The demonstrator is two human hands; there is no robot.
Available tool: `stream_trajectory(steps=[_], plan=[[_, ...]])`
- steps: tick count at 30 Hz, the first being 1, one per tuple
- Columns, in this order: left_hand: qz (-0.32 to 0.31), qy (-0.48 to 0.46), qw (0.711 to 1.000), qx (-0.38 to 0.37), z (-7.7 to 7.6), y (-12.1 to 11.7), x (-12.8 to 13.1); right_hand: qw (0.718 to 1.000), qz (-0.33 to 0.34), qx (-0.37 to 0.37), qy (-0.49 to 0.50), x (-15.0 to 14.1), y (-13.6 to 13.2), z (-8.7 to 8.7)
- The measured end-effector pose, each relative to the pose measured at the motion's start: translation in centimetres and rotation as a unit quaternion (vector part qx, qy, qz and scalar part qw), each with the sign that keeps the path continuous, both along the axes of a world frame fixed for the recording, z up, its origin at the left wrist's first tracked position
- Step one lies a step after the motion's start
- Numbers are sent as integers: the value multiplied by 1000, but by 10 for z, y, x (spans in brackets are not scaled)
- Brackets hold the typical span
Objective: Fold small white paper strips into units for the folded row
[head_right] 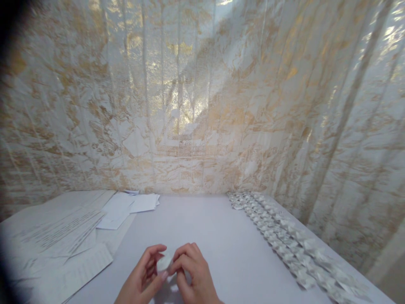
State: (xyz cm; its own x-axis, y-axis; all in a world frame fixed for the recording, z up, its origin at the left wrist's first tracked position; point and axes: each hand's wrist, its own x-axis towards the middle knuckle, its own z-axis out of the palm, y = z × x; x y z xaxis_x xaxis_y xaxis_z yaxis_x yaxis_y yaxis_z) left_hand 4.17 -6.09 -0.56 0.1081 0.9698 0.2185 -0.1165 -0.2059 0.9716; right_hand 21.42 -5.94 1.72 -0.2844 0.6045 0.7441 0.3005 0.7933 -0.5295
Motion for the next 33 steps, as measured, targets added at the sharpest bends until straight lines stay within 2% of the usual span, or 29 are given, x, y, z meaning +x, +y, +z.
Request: stream_trajectory(steps=[8, 14, 21, 26, 33], plan=[[0, 109, 992, 69, 7, -3, -6, 1000, -14, -28, -2, -3, 0, -2], [-1, 191, 979, 76, 9, -1, -11, 993, -9, -104, 56, -4, -2, -8], [-4, 207, 974, 93, 13, -6, -6, 971, -28, -197, 137, -15, 3, -24], [17, 200, 972, 123, 16, -8, -5, 959, -5, -227, 171, -21, 5, -34], [19, 204, 966, 156, 15, -5, -7, 953, 14, -257, 159, -20, 2, -26]])
